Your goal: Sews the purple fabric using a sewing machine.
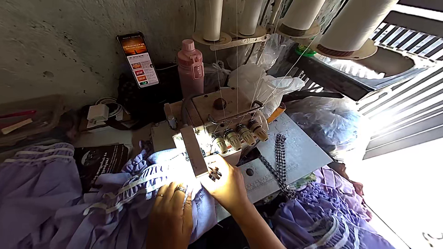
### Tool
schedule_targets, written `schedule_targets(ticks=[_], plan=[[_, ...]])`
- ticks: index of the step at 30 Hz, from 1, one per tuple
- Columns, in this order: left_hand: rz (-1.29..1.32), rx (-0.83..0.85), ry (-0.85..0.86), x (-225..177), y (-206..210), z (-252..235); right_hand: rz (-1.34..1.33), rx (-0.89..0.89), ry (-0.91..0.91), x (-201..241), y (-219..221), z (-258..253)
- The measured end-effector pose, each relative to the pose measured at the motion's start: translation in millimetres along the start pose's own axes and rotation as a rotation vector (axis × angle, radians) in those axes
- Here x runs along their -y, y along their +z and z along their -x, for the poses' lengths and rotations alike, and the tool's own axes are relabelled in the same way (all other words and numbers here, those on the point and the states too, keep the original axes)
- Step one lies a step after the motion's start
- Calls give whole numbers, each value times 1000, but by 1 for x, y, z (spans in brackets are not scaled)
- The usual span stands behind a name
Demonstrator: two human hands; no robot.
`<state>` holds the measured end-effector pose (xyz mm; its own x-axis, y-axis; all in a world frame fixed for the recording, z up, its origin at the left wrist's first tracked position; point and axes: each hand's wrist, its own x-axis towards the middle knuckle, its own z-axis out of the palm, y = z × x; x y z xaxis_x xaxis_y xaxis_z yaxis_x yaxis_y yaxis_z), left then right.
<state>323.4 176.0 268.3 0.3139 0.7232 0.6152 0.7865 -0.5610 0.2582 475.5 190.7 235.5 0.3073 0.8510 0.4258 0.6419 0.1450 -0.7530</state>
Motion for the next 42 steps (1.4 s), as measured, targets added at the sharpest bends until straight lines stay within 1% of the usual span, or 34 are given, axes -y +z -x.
schedule_targets(ticks=[5, 11, 13, 16, 17, 19, 21, 22, 25, 28, 30, 32, 34, 35, 36, 38, 40, 42], plan=[[55, 16, -25, 2, -2, 0, -25, -32, 32, 0, 7, 0], [230, 25, -152, 14, -1, -4, -91, -68, 37, -1, 15, 2], [252, 34, -120, 17, 1, -4, -109, -58, 46, 0, 15, 1], [162, 46, 31, 11, 6, 5, -191, -34, 55, -2, 14, 2], [106, 67, 77, 7, 7, 13, -271, -10, 67, -5, 13, 7], [15, 101, 127, 0, 8, 31, -518, 43, 133, -10, 8, 23], [-21, 121, 104, -9, 7, 45, -731, 93, 197, -15, 1, 41], [-9, 132, 87, -13, 7, 51, -784, 121, 204, -19, -2, 49], [44, 163, 74, -23, 11, 68, -802, 209, 192, -26, -7, 61], [78, 236, 116, -32, 10, 75, -755, 273, 278, -27, -10, 59], [126, 312, 159, -34, 5, 75, -777, 314, 333, -26, -12, 57], [221, 348, 153, -34, -5, 67, -845, 327, 318, -25, -13, 57], [297, 272, 72, -32, -13, 54, -855, 306, 291, -23, -15, 58], [275, 214, 26, -28, -15, 45, -845, 286, 293, -22, -15, 59], [222, 159, 3, -21, -12, 35, -834, 271, 292, -22, -15, 60], [8, 40, 8, -5, 7, 20, -850, 252, 304, -24, -10, 62], [-107, 4, 23, 3, 21, 15, -887, 230, 328, -24, -7, 64], [-162, 14, 37, 1, 24, 16, -901, 217, 358, -24, -6, 66]])
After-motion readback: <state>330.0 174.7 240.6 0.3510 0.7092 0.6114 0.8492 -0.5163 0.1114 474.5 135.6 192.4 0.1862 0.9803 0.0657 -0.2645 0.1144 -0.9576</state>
